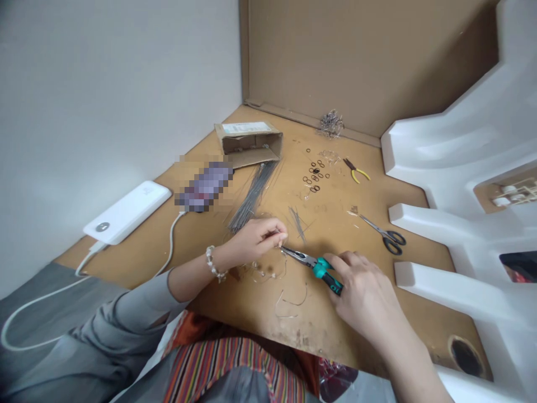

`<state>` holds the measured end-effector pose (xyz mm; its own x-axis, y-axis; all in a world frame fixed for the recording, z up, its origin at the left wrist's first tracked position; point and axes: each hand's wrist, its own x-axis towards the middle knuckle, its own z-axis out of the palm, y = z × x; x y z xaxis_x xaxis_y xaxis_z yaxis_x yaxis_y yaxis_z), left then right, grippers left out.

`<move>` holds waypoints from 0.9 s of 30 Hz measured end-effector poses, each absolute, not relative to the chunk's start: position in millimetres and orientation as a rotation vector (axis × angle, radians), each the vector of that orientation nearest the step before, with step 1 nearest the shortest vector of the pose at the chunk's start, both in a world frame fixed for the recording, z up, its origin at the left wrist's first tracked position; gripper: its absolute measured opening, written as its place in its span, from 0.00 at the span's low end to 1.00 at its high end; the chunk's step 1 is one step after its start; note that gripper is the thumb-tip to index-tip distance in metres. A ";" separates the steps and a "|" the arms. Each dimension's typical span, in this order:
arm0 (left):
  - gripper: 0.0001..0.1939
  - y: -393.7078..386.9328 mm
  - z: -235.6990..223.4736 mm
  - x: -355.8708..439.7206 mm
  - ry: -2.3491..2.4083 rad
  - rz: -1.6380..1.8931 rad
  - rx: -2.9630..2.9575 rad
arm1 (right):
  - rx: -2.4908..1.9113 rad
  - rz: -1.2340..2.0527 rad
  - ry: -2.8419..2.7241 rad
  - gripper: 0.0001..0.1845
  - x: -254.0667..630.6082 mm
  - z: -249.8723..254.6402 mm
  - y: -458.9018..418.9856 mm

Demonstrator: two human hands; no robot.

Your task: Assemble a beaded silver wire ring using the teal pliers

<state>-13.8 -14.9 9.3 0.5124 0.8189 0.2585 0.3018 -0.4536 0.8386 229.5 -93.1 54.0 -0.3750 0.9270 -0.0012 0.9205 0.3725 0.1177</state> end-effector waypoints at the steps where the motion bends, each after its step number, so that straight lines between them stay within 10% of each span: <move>1: 0.08 -15.1 9.4 -13.8 0.919 0.868 1.989 | 1.723 0.152 2.539 0.20 229.2 54.0 -93.3; 27: 0.08 -17.3 10.1 -14.1 0.931 0.903 1.990 | 1.814 -0.124 2.497 0.16 227.4 57.1 -91.8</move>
